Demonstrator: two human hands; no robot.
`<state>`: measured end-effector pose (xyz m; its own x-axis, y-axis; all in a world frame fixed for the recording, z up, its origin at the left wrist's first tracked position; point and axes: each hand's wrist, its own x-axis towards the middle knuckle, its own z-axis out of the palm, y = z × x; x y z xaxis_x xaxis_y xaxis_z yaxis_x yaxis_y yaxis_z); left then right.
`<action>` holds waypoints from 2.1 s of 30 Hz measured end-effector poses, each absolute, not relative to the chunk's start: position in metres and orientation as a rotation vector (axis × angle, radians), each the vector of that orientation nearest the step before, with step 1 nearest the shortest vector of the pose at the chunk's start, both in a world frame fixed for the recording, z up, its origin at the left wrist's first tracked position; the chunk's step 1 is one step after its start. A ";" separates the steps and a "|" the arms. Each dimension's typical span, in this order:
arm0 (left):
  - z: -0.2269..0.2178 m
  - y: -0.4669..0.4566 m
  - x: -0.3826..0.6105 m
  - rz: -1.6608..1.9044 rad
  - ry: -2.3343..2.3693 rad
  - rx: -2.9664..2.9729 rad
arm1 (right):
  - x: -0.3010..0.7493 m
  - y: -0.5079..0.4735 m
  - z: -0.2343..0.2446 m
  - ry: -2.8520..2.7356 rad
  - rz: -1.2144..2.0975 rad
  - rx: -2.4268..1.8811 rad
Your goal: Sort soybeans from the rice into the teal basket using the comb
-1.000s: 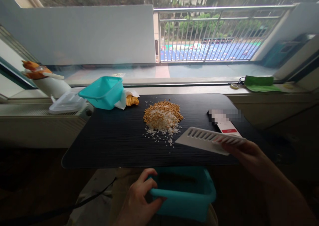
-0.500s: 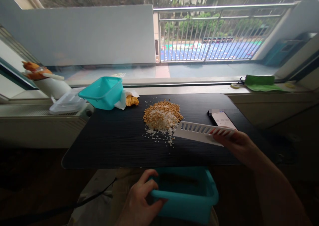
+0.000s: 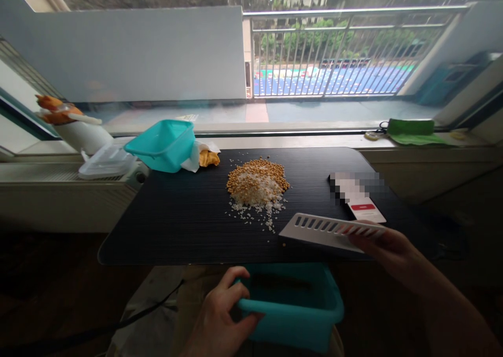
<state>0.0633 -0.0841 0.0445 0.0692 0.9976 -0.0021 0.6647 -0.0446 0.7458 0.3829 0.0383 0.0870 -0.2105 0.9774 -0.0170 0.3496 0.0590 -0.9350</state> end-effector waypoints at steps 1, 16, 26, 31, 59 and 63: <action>0.045 -0.084 0.063 0.735 1.651 1.775 | 0.388 0.033 0.085 -1.654 1.196 -1.348; 0.047 -0.083 0.068 0.723 1.654 1.738 | 0.382 0.089 0.081 -1.482 0.759 -1.410; 0.047 -0.085 0.065 0.714 1.674 1.723 | 0.372 0.137 0.076 -1.531 0.824 -1.356; 0.046 -0.082 0.067 0.708 1.658 1.706 | 0.382 0.127 0.074 -1.526 0.952 -1.342; 0.037 -0.063 0.133 0.804 1.384 1.660 | 0.466 0.013 0.101 -1.290 1.111 -1.663; 0.038 -0.062 0.137 0.813 1.380 1.669 | 0.475 0.008 0.106 -1.393 1.233 -1.586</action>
